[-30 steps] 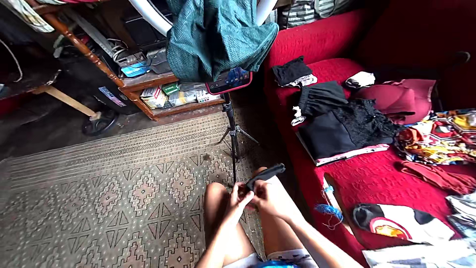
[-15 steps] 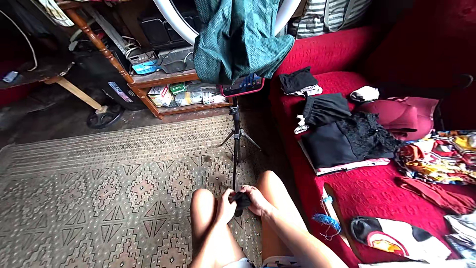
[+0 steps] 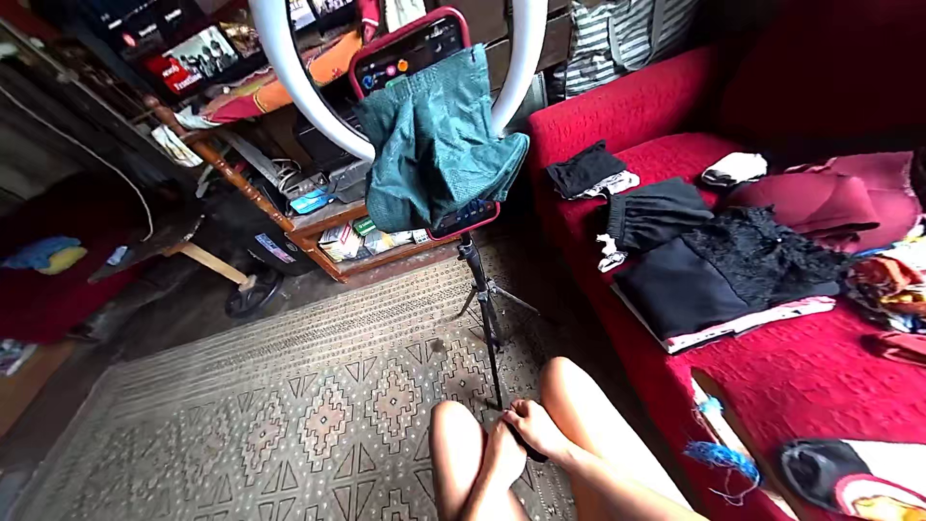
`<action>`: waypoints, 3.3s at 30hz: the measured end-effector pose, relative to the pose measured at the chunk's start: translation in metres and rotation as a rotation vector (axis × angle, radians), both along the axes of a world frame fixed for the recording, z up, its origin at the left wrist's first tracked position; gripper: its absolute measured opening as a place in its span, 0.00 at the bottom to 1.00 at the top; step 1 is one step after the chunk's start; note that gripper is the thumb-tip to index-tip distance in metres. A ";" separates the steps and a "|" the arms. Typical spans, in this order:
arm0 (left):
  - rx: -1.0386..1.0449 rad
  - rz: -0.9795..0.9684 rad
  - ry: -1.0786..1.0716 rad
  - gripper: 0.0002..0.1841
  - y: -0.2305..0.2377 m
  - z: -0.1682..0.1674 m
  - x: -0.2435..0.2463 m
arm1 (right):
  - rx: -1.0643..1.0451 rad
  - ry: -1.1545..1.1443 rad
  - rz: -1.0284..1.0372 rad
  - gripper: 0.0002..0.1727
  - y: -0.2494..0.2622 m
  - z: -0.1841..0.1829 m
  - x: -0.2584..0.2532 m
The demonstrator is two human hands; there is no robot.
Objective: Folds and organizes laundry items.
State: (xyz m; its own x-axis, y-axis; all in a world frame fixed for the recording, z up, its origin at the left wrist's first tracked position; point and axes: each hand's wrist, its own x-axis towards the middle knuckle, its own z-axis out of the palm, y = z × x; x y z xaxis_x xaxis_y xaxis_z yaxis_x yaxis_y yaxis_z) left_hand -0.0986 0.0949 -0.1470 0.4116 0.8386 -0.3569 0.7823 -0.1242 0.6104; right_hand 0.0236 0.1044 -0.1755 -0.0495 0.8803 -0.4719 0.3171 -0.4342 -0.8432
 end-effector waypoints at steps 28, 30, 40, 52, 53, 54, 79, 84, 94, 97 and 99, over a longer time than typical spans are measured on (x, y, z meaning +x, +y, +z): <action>-0.083 0.177 0.001 0.20 0.001 0.009 0.001 | 0.005 0.220 -0.103 0.18 0.002 0.001 -0.003; -0.029 0.471 -0.292 0.17 0.002 0.017 -0.003 | -0.013 0.636 -0.306 0.15 0.003 0.008 -0.002; -0.095 0.887 -1.013 0.13 -0.018 0.051 -0.031 | 0.124 0.505 0.209 0.12 -0.019 0.055 0.011; -0.314 0.220 -0.921 0.25 0.024 0.072 -0.055 | -0.220 1.068 -0.533 0.18 0.012 0.142 0.024; -0.301 0.222 -0.867 0.22 0.035 0.075 -0.058 | -0.191 1.075 -0.451 0.20 0.013 0.138 0.026; -0.257 0.200 -0.798 0.20 0.042 0.080 -0.060 | -0.143 1.065 -0.348 0.19 0.013 0.135 0.028; -0.274 0.212 -0.960 0.14 0.031 0.115 -0.027 | -0.081 1.081 -0.449 0.20 0.025 0.152 0.030; -0.429 0.003 -1.425 0.10 0.015 0.116 -0.030 | 0.149 0.851 -0.149 0.19 0.031 0.144 0.031; -0.321 -0.234 -1.575 0.26 0.002 0.106 -0.057 | 0.139 0.771 -0.248 0.18 0.007 0.161 0.011; -0.234 -0.176 -1.477 0.28 0.006 0.097 -0.068 | 0.227 0.906 -0.168 0.29 0.017 0.149 0.032; -0.131 0.025 -1.406 0.28 0.007 0.095 -0.066 | 0.333 0.800 -0.089 0.19 0.014 0.161 0.033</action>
